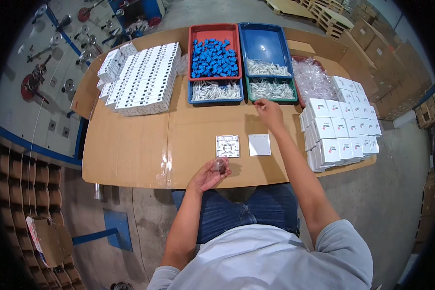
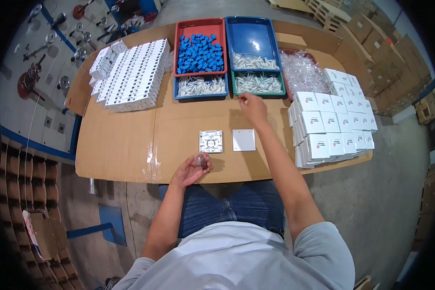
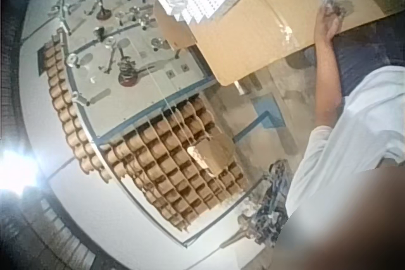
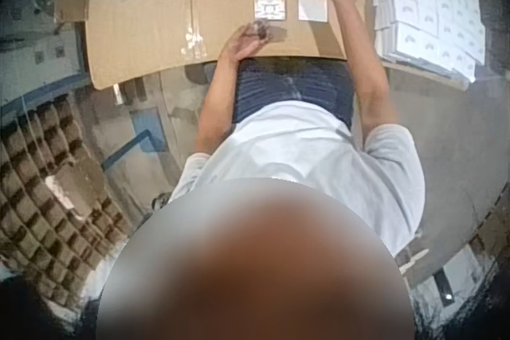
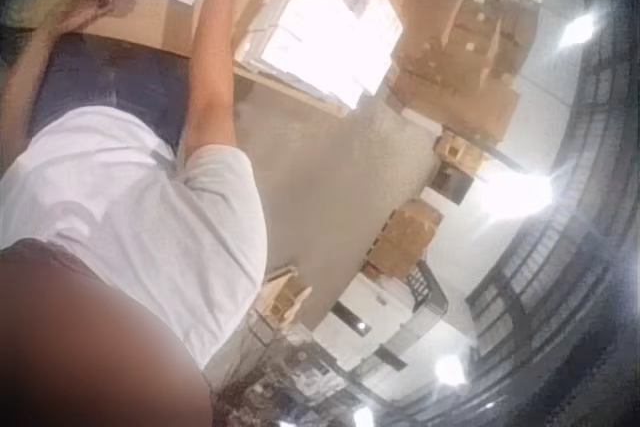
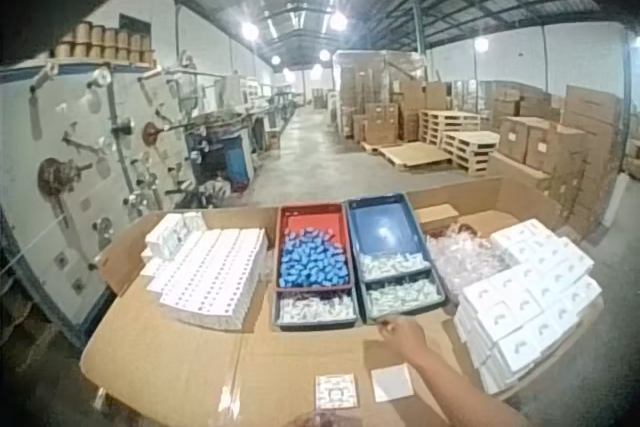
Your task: The recorder places electronic components and small hardware into plastic bags and then into white boxes at a factory workstation.
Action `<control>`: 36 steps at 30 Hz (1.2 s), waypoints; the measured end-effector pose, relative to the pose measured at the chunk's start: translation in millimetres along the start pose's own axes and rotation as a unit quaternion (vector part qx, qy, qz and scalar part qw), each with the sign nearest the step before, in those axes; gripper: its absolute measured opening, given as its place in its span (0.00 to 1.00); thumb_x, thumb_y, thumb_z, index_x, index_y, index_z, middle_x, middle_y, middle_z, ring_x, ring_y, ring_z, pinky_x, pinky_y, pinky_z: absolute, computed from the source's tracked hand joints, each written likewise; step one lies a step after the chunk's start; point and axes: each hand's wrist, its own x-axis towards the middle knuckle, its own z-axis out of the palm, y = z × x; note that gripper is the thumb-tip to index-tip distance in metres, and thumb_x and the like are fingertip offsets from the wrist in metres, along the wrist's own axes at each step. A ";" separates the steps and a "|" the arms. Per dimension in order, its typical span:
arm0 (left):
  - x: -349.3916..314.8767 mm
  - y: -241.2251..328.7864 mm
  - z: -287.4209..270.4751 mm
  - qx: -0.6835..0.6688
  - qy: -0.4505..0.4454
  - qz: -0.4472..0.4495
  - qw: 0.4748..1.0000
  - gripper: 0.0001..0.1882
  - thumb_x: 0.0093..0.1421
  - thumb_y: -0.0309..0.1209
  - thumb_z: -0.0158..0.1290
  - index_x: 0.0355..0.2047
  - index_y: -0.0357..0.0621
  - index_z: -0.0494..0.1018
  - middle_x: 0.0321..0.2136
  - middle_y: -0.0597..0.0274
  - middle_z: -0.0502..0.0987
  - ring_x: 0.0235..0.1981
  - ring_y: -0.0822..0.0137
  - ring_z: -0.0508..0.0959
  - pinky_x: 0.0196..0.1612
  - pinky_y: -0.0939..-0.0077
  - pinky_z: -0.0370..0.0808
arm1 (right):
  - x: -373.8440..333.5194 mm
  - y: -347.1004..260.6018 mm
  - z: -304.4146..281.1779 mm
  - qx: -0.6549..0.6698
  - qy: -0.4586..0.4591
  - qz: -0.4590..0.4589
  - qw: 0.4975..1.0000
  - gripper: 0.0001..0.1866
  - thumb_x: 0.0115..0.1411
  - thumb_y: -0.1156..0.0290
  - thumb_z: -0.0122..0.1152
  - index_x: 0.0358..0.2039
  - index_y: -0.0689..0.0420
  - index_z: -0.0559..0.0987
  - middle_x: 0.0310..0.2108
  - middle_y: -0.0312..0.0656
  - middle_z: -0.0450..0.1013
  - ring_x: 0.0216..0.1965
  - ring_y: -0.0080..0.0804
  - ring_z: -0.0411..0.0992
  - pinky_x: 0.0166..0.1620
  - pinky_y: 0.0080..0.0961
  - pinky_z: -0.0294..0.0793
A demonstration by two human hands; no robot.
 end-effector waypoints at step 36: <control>10.5 10.3 11.6 -0.074 0.057 -0.026 0.995 0.30 0.72 0.50 0.49 0.64 0.40 0.69 0.50 0.56 0.79 0.51 0.56 0.77 0.64 0.55 0.70 | 71.0 41.6 5.7 0.088 0.045 -0.046 0.994 0.11 0.61 0.66 0.67 0.40 0.57 0.83 0.33 0.44 0.81 0.36 0.39 0.81 0.39 0.33 0.78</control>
